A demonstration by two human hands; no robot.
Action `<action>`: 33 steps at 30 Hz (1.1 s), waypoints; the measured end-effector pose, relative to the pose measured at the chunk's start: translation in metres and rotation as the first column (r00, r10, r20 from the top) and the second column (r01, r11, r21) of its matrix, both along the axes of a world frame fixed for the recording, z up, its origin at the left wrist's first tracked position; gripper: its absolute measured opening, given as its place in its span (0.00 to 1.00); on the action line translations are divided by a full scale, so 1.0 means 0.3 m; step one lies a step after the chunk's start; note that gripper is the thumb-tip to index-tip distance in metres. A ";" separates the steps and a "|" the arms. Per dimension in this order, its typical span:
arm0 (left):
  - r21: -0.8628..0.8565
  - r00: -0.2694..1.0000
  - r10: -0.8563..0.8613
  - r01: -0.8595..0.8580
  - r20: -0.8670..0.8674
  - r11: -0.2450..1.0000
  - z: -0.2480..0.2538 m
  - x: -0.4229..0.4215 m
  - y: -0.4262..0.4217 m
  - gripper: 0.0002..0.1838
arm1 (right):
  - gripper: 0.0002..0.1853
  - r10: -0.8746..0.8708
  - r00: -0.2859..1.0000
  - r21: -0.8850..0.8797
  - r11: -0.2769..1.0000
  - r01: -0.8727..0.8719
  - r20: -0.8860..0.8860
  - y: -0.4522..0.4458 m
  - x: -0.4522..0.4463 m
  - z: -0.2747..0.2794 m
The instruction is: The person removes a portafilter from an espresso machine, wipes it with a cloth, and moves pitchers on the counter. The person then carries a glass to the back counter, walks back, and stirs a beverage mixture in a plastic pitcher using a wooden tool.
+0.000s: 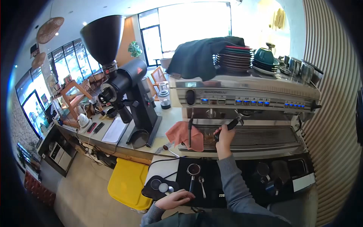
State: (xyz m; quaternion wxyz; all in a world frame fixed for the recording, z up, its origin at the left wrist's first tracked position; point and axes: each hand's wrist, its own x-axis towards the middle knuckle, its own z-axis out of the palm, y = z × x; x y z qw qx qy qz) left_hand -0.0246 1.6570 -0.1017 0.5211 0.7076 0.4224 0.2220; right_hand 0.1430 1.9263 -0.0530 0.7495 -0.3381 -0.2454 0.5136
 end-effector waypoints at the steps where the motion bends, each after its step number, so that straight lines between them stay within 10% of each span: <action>1: -0.013 1.000 -0.010 0.010 0.003 1.000 0.008 0.023 0.007 0.16 | 0.04 0.030 0.999 0.005 1.000 -0.030 -0.025 -0.029 0.033 -0.004; 10: 0.098 0.981 -0.192 0.189 0.021 0.977 0.080 0.325 0.161 0.14 | 0.06 0.299 0.954 -0.150 0.942 -0.299 -0.023 -0.300 0.533 -0.033; 15: 0.107 0.970 -0.242 0.243 -0.022 0.964 0.066 0.470 0.196 0.13 | 0.10 0.113 0.925 -0.305 0.952 0.003 0.363 -0.478 1.093 -0.030; 19: 0.025 0.962 -0.267 0.269 -0.056 0.963 0.037 0.574 0.204 0.13 | 0.15 0.094 0.541 -0.370 0.825 0.428 0.836 -0.464 1.630 -0.185; 22: 0.002 0.947 -0.307 0.308 -0.090 0.951 -0.006 0.650 0.225 0.14 | 0.13 0.257 -0.230 0.009 0.648 0.762 0.939 -0.413 1.866 -0.321; 29: -0.012 0.879 -0.449 0.453 -0.164 0.892 -0.068 0.872 0.242 0.14 | 0.12 0.361 -0.504 0.153 0.675 0.722 0.785 -0.226 2.119 -0.688; 33: -0.011 0.868 -0.474 0.478 -0.151 0.878 0.001 0.944 0.261 0.14 | 0.09 0.314 -0.397 0.165 0.567 0.807 0.863 -0.288 2.096 -0.620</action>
